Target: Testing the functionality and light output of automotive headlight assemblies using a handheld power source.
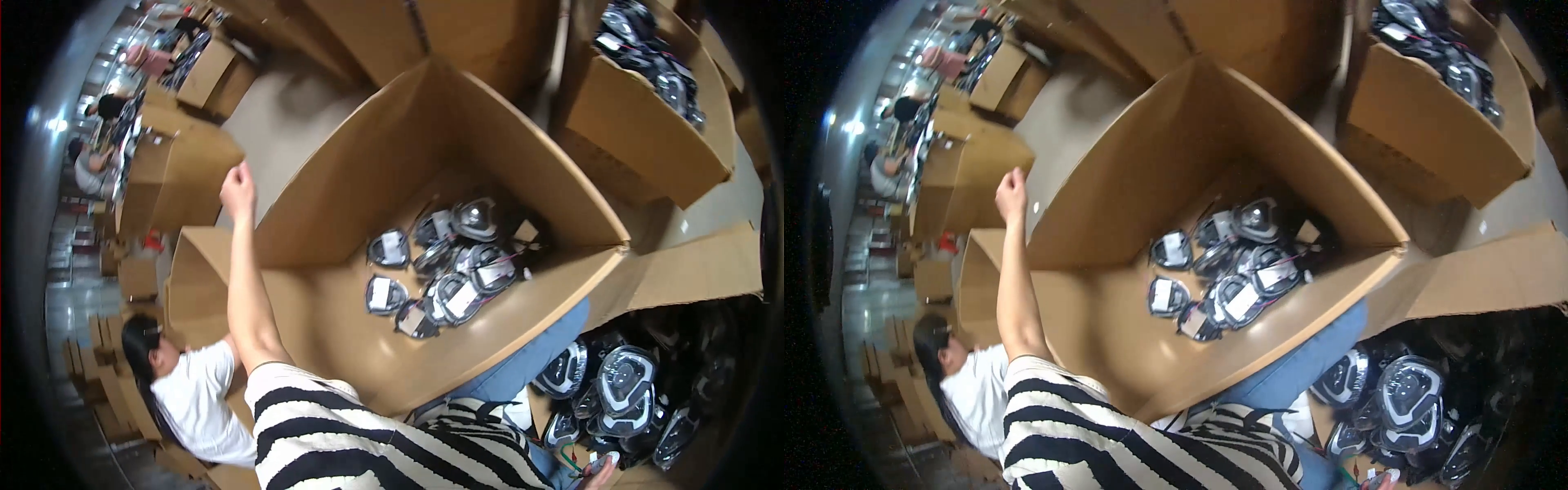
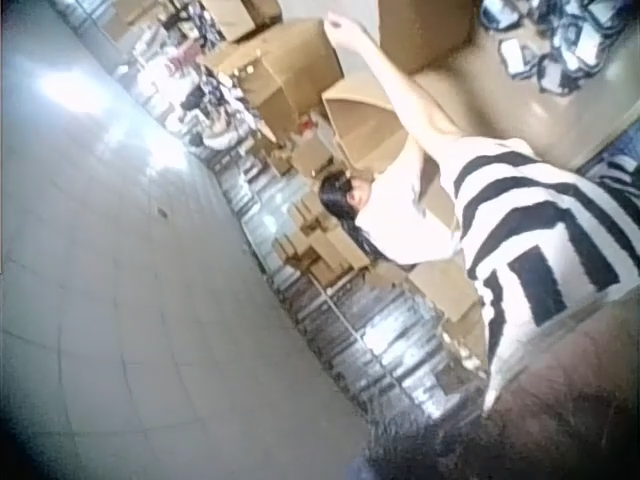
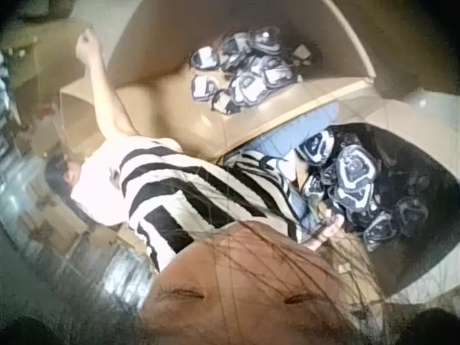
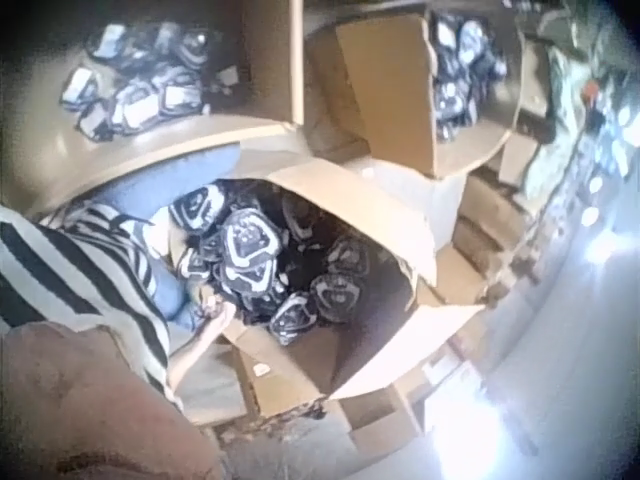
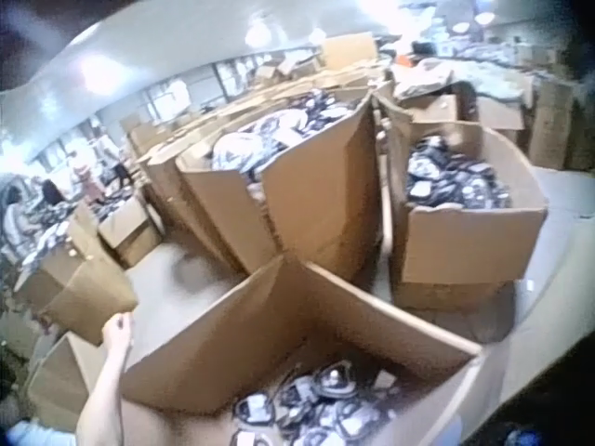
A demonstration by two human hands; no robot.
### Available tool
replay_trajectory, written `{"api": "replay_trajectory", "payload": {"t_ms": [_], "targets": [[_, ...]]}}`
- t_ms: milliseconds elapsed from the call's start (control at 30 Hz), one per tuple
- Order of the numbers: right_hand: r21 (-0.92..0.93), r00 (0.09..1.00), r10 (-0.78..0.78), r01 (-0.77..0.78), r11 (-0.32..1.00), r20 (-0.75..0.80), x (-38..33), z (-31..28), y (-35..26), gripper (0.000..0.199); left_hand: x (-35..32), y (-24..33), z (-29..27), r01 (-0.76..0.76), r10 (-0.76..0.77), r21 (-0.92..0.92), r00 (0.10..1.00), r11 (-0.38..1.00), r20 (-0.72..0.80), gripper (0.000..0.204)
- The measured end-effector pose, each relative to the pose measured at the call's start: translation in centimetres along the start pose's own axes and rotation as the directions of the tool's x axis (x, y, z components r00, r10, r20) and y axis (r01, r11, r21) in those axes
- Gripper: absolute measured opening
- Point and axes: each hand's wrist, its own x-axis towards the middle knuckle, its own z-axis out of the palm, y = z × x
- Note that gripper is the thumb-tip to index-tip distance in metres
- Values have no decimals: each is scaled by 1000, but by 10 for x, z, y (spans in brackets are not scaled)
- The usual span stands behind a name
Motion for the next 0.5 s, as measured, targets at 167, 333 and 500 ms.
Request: {"api": "replay_trajectory", "payload": {"t_ms": [167, 333, 500], "targets": [[591, 778, 612, -562, 579, 140, 13, 2, -41, 31, -59, -139, -75, 400, -409, 248, 912, 882, -19, 40], [667, 770, 636, -499, 554, 48, 0, 12, -31, 33, -138, -69, -55, 55, -63, 56, 986, 997, 152, 31], [702, 805, 593, -417, 578, -11, -28, 16, 18, 28, -204, 93, -50, 3, 255, -541, 880, 841, 401, 23]]}}
